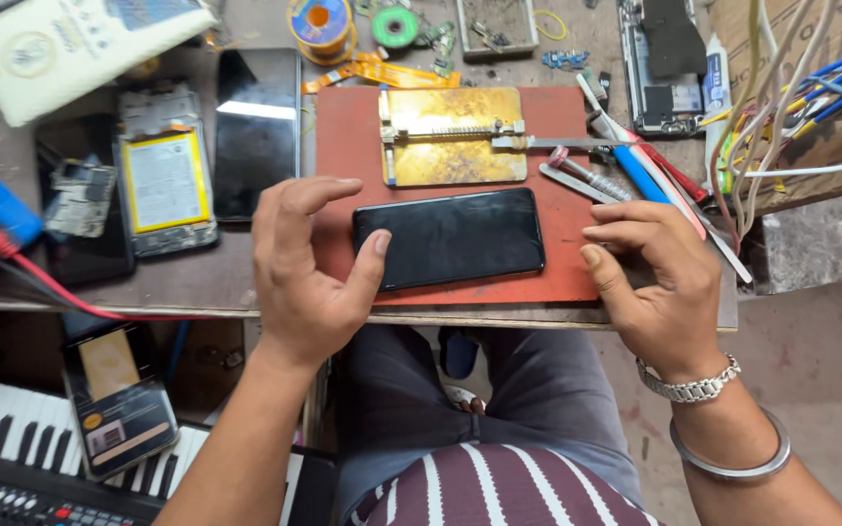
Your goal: The person works on a smartphone at a repair bench, prying off its back cover with a tool, applying adhesive from a tube onto the phone, pressing the cover back into place, and powering the phone on to test the screen.
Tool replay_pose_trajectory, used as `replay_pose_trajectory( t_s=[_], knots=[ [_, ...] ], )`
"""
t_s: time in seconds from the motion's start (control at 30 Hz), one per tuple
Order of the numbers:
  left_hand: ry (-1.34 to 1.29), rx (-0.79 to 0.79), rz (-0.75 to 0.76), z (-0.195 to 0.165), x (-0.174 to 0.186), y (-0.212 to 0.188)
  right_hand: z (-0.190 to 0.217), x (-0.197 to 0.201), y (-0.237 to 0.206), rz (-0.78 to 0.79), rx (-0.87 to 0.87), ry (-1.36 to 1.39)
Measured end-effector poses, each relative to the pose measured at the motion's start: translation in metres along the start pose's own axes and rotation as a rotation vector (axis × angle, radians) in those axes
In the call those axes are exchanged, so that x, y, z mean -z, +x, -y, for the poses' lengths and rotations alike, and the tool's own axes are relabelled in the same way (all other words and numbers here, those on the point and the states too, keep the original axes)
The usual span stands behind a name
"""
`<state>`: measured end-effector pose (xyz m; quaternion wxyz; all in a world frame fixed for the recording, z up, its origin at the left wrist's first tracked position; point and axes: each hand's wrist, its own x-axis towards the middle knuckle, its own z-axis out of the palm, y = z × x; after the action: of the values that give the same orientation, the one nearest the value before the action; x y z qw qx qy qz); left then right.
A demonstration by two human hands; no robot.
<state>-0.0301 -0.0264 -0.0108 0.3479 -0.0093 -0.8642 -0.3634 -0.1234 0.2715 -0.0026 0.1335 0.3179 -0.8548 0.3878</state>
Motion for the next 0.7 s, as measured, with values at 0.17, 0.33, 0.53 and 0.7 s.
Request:
replay_pose_trajectory(
  t_s=[0.17, 0.33, 0.53, 0.7],
  knots=[
    [0.037, -0.03, 0.092, 0.001, 0.001, 0.004, 0.003, 0.0, 0.005, 0.072, -0.079, 0.074],
    [0.101, -0.078, 0.203, -0.002, 0.004, -0.001, 0.009, 0.004, 0.011, 0.146, -0.106, 0.063],
    [0.194, -0.108, 0.225, -0.004, 0.014, -0.005, 0.023, 0.009, 0.032, 0.305, 0.048, 0.023],
    [0.227, -0.118, 0.225, -0.007, 0.01, -0.007, 0.031, 0.005, 0.048, 0.399, 0.179, -0.064]
  ],
)
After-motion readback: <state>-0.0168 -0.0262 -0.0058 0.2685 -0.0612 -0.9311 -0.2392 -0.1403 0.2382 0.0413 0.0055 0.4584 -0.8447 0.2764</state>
